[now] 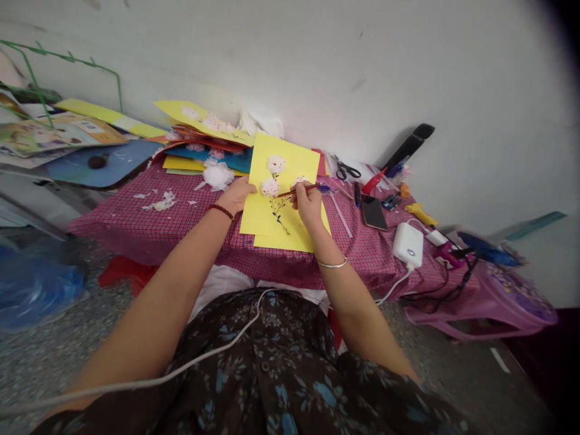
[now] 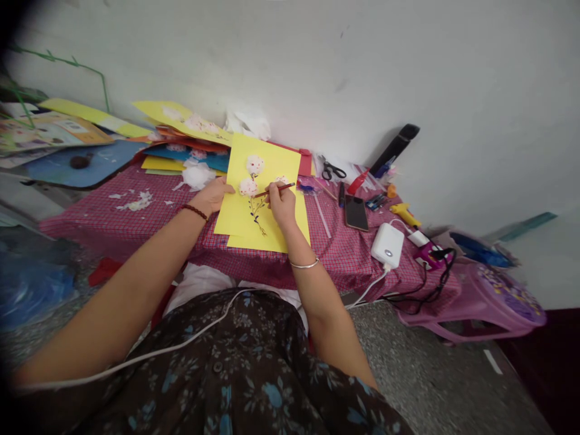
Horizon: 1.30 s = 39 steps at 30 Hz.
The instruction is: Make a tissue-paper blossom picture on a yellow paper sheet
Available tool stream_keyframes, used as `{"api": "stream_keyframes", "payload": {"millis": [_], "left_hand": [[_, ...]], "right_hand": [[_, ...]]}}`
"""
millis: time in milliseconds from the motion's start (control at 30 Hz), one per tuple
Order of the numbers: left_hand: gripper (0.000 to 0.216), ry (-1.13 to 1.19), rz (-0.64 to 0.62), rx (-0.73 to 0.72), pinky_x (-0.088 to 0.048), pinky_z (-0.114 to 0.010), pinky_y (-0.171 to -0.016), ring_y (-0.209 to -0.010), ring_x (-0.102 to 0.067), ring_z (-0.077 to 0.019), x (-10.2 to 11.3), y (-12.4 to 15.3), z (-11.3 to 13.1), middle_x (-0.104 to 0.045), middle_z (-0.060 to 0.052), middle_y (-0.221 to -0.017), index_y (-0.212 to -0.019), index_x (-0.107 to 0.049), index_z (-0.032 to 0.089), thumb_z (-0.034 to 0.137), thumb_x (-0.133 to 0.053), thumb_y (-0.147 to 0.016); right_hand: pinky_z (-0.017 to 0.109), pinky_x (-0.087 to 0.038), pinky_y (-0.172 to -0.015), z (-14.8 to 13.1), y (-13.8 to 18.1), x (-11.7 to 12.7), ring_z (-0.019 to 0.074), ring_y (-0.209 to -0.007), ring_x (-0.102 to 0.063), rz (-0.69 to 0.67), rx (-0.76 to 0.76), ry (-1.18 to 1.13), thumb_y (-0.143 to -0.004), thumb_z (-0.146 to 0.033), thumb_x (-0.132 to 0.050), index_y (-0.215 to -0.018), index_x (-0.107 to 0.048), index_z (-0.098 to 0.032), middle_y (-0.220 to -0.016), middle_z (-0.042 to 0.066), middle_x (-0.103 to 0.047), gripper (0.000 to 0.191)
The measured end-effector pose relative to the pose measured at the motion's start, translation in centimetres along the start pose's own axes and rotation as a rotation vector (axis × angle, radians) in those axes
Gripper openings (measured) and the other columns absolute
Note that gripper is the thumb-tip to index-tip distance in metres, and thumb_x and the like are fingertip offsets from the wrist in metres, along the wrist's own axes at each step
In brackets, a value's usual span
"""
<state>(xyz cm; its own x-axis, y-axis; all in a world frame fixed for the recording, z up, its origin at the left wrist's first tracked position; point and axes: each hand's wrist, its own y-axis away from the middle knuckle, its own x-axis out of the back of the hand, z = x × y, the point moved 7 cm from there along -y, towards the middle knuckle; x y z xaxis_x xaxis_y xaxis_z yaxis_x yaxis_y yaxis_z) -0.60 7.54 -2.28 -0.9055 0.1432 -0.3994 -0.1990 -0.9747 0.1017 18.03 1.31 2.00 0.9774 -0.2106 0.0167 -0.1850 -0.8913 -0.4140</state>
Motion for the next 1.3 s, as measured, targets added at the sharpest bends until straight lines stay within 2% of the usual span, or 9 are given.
{"api": "stream_keyframes", "payload": {"millis": [200, 400, 533, 767, 900, 1033, 1133, 1200, 1300], "left_hand": [[0.063, 0.014, 0.006, -0.019, -0.061, -0.047, -0.086, -0.092, -0.076, -0.0347, 0.0, 0.2, 0.2, -0.079, -0.009, -0.088, -0.119, -0.068, 0.014, 0.005, -0.068, -0.057], [0.063, 0.016, 0.023, -0.016, -0.062, -0.047, -0.085, -0.091, -0.076, -0.0343, 0.1, 0.2, 0.2, -0.079, -0.009, -0.088, -0.119, -0.068, 0.014, 0.004, -0.066, -0.057], [0.061, 0.016, 0.028, -0.011, -0.061, -0.047, -0.085, -0.093, -0.076, -0.0345, 0.2, 0.2, 0.2, -0.079, -0.009, -0.087, -0.114, -0.069, 0.014, 0.002, -0.063, -0.055], [0.060, 0.005, 0.026, 0.006, -0.062, -0.046, -0.083, -0.089, -0.076, -0.0335, 0.2, 0.4, 0.3, -0.079, -0.007, -0.081, -0.110, -0.070, 0.014, -0.001, -0.061, -0.052], [0.049, 0.006, 0.033, 0.021, -0.061, -0.043, -0.082, -0.091, -0.074, -0.0307, 0.1, 0.5, 0.3, -0.078, -0.009, -0.095, -0.113, -0.068, 0.014, 0.003, -0.070, -0.065], [0.036, 0.013, 0.027, 0.044, -0.058, -0.045, -0.090, -0.105, -0.067, -0.0249, -0.2, 0.7, 0.3, -0.066, -0.011, -0.123, -0.125, -0.061, 0.015, 0.030, -0.067, -0.093], [0.040, 0.019, 0.025, 0.050, -0.057, -0.047, -0.092, -0.110, -0.064, -0.0243, -0.3, 0.8, 0.3, -0.060, -0.011, -0.131, -0.131, -0.058, 0.017, 0.040, -0.062, -0.098], [0.038, 0.022, 0.029, 0.048, -0.058, -0.046, -0.091, -0.108, -0.065, -0.0247, -0.3, 0.8, 0.3, -0.063, -0.011, -0.128, -0.129, -0.059, 0.017, 0.036, -0.064, -0.097], [0.037, 0.026, 0.040, 0.038, -0.060, -0.041, -0.085, -0.098, -0.071, -0.0278, -0.2, 0.6, 0.3, -0.073, -0.011, -0.110, -0.118, -0.066, 0.013, 0.015, -0.072, -0.082]], "right_hand": [[0.018, -0.034, -0.039, -0.2, -0.8, 2.6, 0.0056, -0.039, -0.045, 0.174, -0.022, -0.200, -0.094, -0.047, -0.056, -0.074, -0.059, -0.019, -0.051, -0.006, -0.054, 0.034], [0.016, -0.031, -0.038, 1.5, -1.5, 6.4, 0.0046, -0.036, -0.040, 0.382, -0.314, -0.625, -0.097, -0.031, -0.048, -0.075, -0.050, -0.021, -0.049, -0.010, -0.045, 0.025], [0.015, -0.029, -0.037, 2.1, -1.6, 7.4, 0.0046, -0.035, -0.038, 0.423, -0.378, -0.708, -0.096, -0.026, -0.046, -0.074, -0.047, -0.021, -0.047, -0.011, -0.043, 0.023], [0.015, -0.030, -0.038, 2.5, -1.6, 7.9, 0.0042, -0.035, -0.037, 0.507, -0.303, -0.494, -0.088, -0.018, -0.051, -0.076, -0.050, -0.020, -0.045, -0.013, -0.043, 0.013], [0.016, -0.032, -0.038, 2.3, -1.6, 7.6, 0.0050, -0.036, -0.040, 0.504, -0.252, -0.442, -0.085, -0.018, -0.056, -0.073, -0.047, -0.021, -0.045, -0.012, -0.046, 0.015], [0.017, -0.031, -0.038, 1.2, -1.9, 6.2, 0.0050, -0.037, -0.042, 0.342, -0.074, -0.265, -0.084, -0.023, -0.060, -0.072, -0.050, -0.020, -0.051, -0.009, -0.055, 0.016], [0.018, -0.033, -0.040, 0.9, -1.8, 4.9, 0.0055, -0.039, -0.045, 0.227, 0.042, -0.080, -0.084, -0.030, -0.063, -0.075, -0.054, -0.020, -0.057, -0.006, -0.058, 0.016], [0.018, -0.036, -0.042, 1.3, -1.8, 4.4, 0.0067, -0.043, -0.048, 0.180, 0.068, -0.002, -0.084, -0.032, -0.062, -0.078, -0.056, -0.020, -0.061, -0.005, -0.060, 0.015], [0.020, -0.039, -0.047, 1.8, -2.0, 4.3, 0.0100, -0.051, -0.054, 0.156, 0.096, 0.089, -0.085, -0.033, -0.060, -0.078, -0.058, -0.020, -0.064, -0.003, -0.060, 0.015]]}}
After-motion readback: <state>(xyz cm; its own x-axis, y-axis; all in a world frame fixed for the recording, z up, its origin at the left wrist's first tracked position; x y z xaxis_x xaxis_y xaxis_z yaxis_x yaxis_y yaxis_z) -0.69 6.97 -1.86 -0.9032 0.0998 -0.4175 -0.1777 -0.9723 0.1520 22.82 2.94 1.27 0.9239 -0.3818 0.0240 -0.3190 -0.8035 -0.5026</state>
